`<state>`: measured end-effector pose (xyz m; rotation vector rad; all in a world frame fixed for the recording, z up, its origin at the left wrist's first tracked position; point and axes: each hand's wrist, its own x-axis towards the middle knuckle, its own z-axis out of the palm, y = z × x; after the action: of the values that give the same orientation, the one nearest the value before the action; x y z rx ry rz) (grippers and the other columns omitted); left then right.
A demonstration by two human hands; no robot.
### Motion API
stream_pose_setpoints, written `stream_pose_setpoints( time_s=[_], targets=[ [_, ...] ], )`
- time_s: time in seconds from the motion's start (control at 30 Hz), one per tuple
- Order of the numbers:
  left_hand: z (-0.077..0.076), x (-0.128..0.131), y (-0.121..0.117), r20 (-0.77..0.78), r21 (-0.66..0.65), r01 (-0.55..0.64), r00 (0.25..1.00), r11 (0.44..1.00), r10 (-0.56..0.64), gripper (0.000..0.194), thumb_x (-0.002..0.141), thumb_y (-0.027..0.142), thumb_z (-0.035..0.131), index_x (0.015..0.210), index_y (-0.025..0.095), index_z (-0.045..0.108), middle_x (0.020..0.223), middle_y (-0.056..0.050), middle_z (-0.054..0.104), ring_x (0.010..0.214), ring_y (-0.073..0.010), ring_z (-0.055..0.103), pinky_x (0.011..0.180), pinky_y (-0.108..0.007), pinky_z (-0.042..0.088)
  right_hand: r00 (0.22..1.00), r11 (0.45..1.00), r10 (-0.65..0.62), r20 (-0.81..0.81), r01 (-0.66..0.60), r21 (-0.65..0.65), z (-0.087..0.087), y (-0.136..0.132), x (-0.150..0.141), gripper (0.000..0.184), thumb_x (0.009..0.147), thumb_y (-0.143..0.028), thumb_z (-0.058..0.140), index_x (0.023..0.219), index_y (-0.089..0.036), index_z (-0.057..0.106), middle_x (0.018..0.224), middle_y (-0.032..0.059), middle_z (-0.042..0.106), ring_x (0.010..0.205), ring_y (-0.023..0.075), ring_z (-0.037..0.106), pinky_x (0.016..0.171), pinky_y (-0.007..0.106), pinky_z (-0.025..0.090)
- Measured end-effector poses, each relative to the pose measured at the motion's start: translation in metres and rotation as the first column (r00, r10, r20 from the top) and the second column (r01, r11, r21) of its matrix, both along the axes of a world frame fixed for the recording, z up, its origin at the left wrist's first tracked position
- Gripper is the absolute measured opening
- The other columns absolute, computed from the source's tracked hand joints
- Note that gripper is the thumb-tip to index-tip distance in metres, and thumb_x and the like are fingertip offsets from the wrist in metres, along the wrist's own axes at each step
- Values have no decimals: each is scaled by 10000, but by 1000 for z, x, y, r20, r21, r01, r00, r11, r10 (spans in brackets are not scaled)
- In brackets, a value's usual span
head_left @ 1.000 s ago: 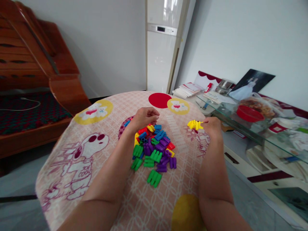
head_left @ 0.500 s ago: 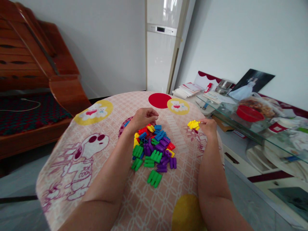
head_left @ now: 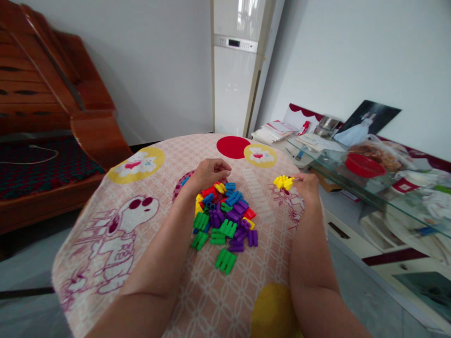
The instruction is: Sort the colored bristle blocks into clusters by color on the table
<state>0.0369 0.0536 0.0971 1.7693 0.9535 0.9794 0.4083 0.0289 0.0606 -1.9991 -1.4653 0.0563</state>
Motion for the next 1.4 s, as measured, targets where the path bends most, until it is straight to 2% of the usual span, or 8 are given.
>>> stream_pose_setpoints(
  time_s=[0.13, 0.33, 0.7, 1.0, 1.1, 1.2, 1.3, 1.4],
  targets=[
    [0, 0, 0, -9, 4, -3, 1000, 1000, 3, 248, 739, 347, 707, 875, 145, 658, 731, -66, 744, 679, -201, 731, 646, -306, 585, 1000, 999, -6, 3, 6, -34, 0, -1, 3, 335, 704, -238, 573, 934, -157, 803, 780, 98, 755, 705, 222, 642, 668, 305, 487],
    [-1, 0, 1, -23, 12, -1, 1000, 1000, 1, 254, 741, 350, 699, 884, 144, 660, 734, -68, 747, 689, -206, 733, 658, -315, 591, 991, 997, -20, 134, 30, -76, 2, -3, -3, 329, 744, -186, 567, 970, -168, 804, 870, 102, 762, 808, 229, 652, 761, 316, 489],
    [0, 0, 0, -37, 3, -5, 999, 1000, 5, 255, 744, 350, 696, 890, 144, 664, 739, -69, 748, 690, -204, 732, 670, -321, 594, 962, 984, -23, 272, 70, -166, 9, -7, -9, 339, 797, -161, 530, 981, -200, 812, 1003, 113, 772, 954, 252, 674, 766, 293, 469],
    [-1, 0, -1, -16, -13, 3, 1000, 1000, -4, 254, 733, 348, 714, 882, 148, 663, 727, -60, 746, 695, -206, 734, 655, -313, 594, 951, 977, 25, 310, 42, -208, 8, -6, -11, 313, 787, -161, 548, 955, -194, 810, 981, 111, 770, 929, 237, 684, 787, 280, 487],
    [-2, 0, 0, -11, -17, 6, 1000, 1000, -6, 258, 731, 354, 719, 879, 150, 661, 730, -62, 747, 693, -207, 735, 655, -315, 596, 965, 982, -26, 262, 74, -176, 8, -5, -10, 328, 793, -165, 547, 998, -181, 802, 1019, 119, 768, 953, 244, 682, 804, 291, 500],
    [-2, -1, 1, -9, -12, 7, 1000, 1000, -7, 259, 732, 353, 714, 885, 150, 663, 731, -65, 748, 694, -211, 736, 656, -319, 598, 961, 969, -155, 228, 193, -156, 9, -7, -5, 338, 809, -152, 521, 1009, -154, 794, 1029, 152, 759, 947, 259, 687, 816, 323, 516],
    [-2, -1, 1, -16, -11, 6, 1000, 1000, -6, 259, 731, 349, 705, 891, 149, 664, 738, -69, 750, 696, -214, 737, 659, -324, 599, 940, 916, -261, 221, 313, -250, 6, -9, 1, 295, 806, -160, 535, 948, -132, 792, 963, 176, 754, 928, 282, 699, 792, 348, 529],
    [-2, -1, 0, -22, -10, 5, 1000, 1000, -5, 255, 730, 350, 700, 886, 151, 662, 740, -69, 750, 696, -213, 737, 656, -322, 597, 938, 878, -283, 198, 337, -339, -3, -7, 5, 251, 816, -266, 593, 887, -115, 781, 816, 172, 735, 851, 288, 708, 743, 353, 540]
  ],
)
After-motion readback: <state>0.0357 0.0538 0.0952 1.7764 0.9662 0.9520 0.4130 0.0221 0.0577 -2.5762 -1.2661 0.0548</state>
